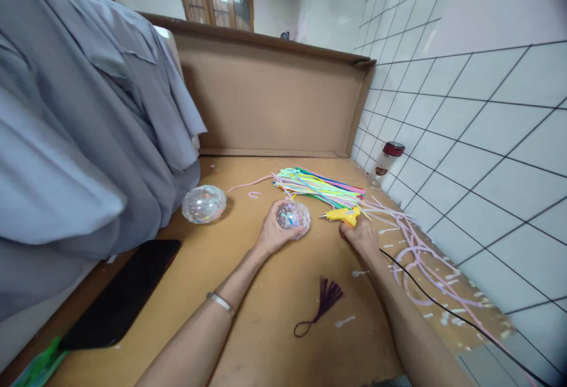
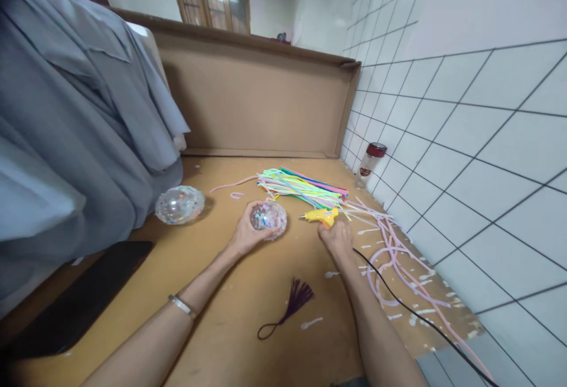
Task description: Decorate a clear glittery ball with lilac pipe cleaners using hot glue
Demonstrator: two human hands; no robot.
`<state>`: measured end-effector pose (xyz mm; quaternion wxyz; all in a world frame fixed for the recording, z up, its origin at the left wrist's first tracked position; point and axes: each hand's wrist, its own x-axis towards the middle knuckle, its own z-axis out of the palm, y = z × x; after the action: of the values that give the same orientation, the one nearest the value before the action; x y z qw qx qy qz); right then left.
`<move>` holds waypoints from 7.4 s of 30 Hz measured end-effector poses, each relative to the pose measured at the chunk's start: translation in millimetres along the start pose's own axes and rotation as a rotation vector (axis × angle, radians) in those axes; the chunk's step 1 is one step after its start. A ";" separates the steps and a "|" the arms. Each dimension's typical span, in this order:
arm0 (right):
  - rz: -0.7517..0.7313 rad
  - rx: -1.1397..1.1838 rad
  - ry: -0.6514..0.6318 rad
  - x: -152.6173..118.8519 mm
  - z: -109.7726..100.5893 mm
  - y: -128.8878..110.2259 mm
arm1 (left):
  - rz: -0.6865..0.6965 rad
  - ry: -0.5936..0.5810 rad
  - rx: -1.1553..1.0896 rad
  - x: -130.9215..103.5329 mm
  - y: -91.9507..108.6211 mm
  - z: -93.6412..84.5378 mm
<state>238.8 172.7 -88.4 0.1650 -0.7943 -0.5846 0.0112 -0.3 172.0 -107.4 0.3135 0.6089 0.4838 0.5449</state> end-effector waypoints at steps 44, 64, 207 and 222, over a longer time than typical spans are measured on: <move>-0.832 0.456 0.427 -18.9 -11.5 -73.7 | 0.066 -0.007 0.029 1.6 -5.6 2.6; -0.993 0.257 0.497 -24.3 0.2 -84.2 | 0.182 -0.016 0.083 2.2 -6.8 5.4; -1.027 0.742 0.171 -24.4 7.4 -70.3 | 0.408 -0.078 0.147 3.3 -7.3 -2.6; -1.008 0.765 0.114 -26.9 7.5 -72.5 | 0.452 -0.069 0.140 4.7 -13.8 -2.5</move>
<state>161.7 168.5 -80.3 0.4532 -0.3057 -0.8316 0.0978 -6.4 180.7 -117.7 0.1570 0.7401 0.3608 0.5454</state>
